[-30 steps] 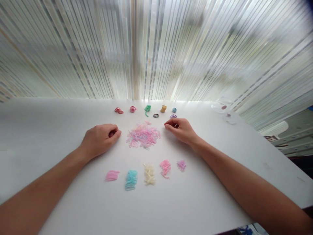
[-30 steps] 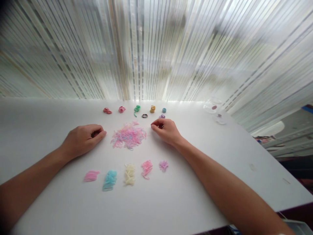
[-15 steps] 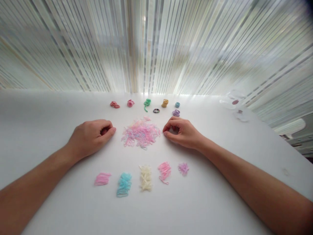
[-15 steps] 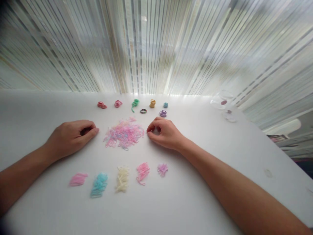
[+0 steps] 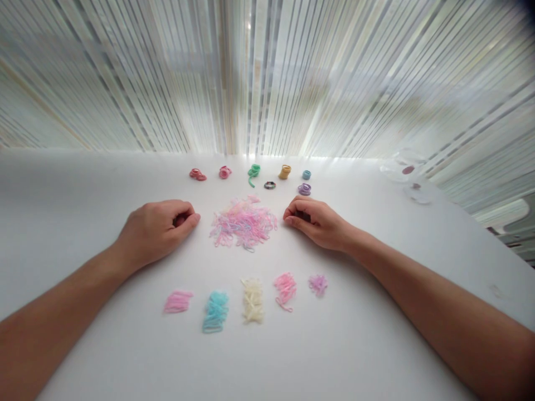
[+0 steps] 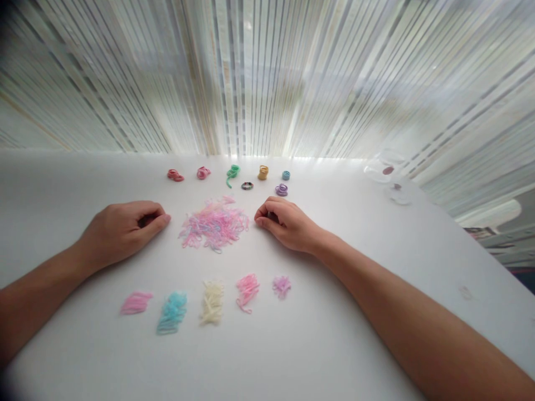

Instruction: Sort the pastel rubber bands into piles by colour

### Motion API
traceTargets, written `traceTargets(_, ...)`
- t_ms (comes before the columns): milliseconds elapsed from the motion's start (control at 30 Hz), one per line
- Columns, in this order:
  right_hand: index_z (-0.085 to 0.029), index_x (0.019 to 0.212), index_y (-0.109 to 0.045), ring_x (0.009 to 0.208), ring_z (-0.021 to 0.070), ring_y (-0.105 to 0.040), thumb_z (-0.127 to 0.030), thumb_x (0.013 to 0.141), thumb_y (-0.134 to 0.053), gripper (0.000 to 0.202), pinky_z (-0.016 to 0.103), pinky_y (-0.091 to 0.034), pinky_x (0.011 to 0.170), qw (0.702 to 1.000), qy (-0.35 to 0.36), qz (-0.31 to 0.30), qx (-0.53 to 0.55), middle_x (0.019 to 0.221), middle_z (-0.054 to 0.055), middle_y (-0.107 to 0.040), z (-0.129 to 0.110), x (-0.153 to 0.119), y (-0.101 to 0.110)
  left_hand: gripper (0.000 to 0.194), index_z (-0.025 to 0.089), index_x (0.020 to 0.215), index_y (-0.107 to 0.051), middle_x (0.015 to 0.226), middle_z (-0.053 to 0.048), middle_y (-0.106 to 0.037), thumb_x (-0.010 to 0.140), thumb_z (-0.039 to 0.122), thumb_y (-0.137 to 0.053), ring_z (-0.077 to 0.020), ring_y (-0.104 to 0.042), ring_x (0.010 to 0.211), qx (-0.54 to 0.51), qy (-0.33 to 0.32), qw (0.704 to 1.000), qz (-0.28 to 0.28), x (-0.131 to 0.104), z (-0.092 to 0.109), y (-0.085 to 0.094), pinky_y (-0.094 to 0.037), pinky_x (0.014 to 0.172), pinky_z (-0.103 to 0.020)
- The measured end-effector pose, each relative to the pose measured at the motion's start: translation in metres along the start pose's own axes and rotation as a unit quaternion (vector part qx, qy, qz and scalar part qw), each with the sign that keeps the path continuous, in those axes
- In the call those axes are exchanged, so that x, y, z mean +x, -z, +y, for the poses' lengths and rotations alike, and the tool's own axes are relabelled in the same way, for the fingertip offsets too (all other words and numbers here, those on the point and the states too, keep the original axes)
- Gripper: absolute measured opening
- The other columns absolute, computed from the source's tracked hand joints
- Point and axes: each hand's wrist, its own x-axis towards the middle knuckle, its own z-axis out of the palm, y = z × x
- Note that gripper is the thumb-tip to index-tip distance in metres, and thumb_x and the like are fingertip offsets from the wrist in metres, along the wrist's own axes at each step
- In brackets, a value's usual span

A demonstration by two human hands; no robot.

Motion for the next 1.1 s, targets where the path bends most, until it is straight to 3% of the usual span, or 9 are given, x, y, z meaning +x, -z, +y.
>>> traceTargets(233,-0.018,0.096,-0.068,0.065,0.0135,-0.051,-0.025,0.098,-0.06,0.01,0.029,-0.04,0.067,0.998,-0.026,0.052,-0.025,0.081,0.001,-0.068,-0.006,-0.003,-0.004,0.039,0.024,0.078,-0.064,0.076,-0.002,-0.068,0.09,0.056,-0.046,-0.0193,-0.056,0.071,-0.002,0.0,1.0,0.006,0.002,-0.001,-0.001,-0.035,0.068,-0.034)
traceTargets(433,-0.019,0.092,-0.07,0.071,0.015,-0.056,-0.027,0.097,-0.065,0.011,0.029,-0.043,0.066,0.999,0.025,-0.026,0.003,0.087,0.004,-0.067,-0.01,-0.006,0.006,0.037,0.022,0.076,-0.063,0.075,-0.003,-0.066,0.09,0.053,-0.047,-0.0177,-0.054,0.069,-0.012,-0.01,1.0,0.007,-0.001,0.001,0.0,-0.033,0.067,-0.033)
traceTargets(600,-0.021,0.093,-0.072,0.07,0.0155,-0.056,-0.038,0.101,-0.066,0.02,0.03,-0.044,0.06,0.995,-0.005,-0.094,0.033,0.089,0.004,-0.067,-0.011,-0.01,0.009,0.033,0.021,0.075,-0.06,0.076,-0.004,-0.067,0.09,0.047,-0.046,-0.0177,-0.054,0.071,-0.022,-0.011,1.0,0.006,-0.004,0.008,0.002,-0.033,0.067,-0.032)
traceTargets(833,-0.02,0.091,-0.072,0.069,0.0137,-0.056,-0.026,0.096,-0.068,0.009,0.029,-0.045,0.061,0.994,0.02,-0.108,0.012,0.091,0.004,-0.068,-0.027,-0.011,0.007,0.033,0.022,0.077,-0.063,0.075,-0.002,-0.066,0.091,0.048,-0.047,-0.0172,-0.054,0.07,-0.015,-0.009,1.0,0.011,-0.003,0.006,0.0,-0.033,0.067,-0.032)
traceTargets(1100,-0.018,0.095,-0.074,0.074,0.0149,-0.058,-0.023,0.087,-0.076,0.01,0.028,-0.047,0.066,0.991,0.001,-0.116,0.06,0.089,0.003,-0.067,-0.018,-0.009,0.014,0.035,0.023,0.079,-0.063,0.075,-0.002,-0.066,0.091,0.051,-0.046,-0.0179,-0.055,0.07,-0.004,-0.006,1.0,0.006,-0.002,0.002,0.0,-0.034,0.068,-0.032)
